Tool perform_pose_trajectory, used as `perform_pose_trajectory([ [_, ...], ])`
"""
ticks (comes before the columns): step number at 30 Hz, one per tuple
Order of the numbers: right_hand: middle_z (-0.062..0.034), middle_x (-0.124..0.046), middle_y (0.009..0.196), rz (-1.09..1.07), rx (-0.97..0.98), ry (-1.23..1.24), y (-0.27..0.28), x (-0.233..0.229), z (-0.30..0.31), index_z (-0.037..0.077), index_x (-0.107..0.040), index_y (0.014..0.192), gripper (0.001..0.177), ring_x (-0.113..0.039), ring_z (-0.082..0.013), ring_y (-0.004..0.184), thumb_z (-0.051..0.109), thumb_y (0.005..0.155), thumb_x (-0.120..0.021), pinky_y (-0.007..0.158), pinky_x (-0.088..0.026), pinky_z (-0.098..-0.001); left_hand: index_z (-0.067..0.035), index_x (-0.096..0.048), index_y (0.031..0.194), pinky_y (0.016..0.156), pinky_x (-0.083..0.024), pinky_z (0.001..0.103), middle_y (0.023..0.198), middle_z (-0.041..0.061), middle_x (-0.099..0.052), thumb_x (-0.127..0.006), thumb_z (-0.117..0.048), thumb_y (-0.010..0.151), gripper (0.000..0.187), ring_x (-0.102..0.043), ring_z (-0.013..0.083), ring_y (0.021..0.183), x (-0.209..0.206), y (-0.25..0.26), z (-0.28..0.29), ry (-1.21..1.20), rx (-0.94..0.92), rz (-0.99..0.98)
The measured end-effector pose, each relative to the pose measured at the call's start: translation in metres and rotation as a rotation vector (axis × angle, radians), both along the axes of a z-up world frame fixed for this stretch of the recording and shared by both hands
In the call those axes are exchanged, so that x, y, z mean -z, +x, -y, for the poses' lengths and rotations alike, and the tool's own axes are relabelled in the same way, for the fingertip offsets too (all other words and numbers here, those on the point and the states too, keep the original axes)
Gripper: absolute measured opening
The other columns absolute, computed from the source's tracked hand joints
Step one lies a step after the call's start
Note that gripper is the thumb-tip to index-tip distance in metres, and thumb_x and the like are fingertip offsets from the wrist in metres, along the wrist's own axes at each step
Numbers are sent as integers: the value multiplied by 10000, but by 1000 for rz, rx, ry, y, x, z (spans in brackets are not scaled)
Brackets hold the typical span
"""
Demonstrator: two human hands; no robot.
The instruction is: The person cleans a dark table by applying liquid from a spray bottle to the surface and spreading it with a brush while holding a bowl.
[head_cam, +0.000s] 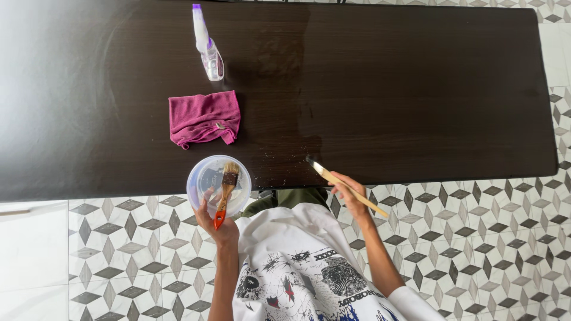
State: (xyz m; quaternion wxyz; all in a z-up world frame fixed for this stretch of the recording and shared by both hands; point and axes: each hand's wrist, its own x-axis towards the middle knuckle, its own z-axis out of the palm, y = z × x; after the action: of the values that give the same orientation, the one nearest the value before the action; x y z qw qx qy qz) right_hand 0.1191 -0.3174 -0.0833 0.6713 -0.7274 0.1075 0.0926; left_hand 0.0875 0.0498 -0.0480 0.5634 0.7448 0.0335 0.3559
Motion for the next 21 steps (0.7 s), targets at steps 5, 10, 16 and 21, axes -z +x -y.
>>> perform_pose_trajectory([
  [5, -85, -767, 1056, 39, 62, -104, 13, -21, 17, 36, -659, 1358, 382, -670, -72, 756, 148, 999, -593, 579, -477, -184, -198, -418, 1459, 1046, -603, 463, 1380, 178, -513, -448, 182, 920, 660, -577, 314, 1312, 0, 3, -1, 33, -18, 28],
  [10, -61, -764, 1050, 29, 24, -181, 32, -40, 4, 53, -658, 1351, 373, -667, -63, 746, 167, 1003, -589, 579, -497, -187, -216, -418, 1474, 1135, -528, 504, 1373, 172, -542, -528, 208, 899, 723, -543, 337, 1331, -1, 7, 8, 121, -37, 0],
  [16, -74, -764, 1065, -34, -12, -110, -15, -31, 24, 43, -656, 1359, 388, -657, -76, 783, 162, 992, -603, 589, -478, -187, -232, -392, 1495, 1076, -565, 495, 1380, 193, -526, -515, 256, 802, 857, -550, 351, 1326, -11, 4, 13, 101, 35, -16],
  [21, -85, -768, 1072, -69, 3, -28, -53, -15, 40, 29, -649, 1356, 397, -673, -87, 795, 159, 983, -609, 597, -493, -193, -244, -390, 1492, 1020, -591, 455, 1409, 208, -466, -453, 284, 821, 856, -563, 347, 1339, 3, -1, 12, 55, 53, 22],
])
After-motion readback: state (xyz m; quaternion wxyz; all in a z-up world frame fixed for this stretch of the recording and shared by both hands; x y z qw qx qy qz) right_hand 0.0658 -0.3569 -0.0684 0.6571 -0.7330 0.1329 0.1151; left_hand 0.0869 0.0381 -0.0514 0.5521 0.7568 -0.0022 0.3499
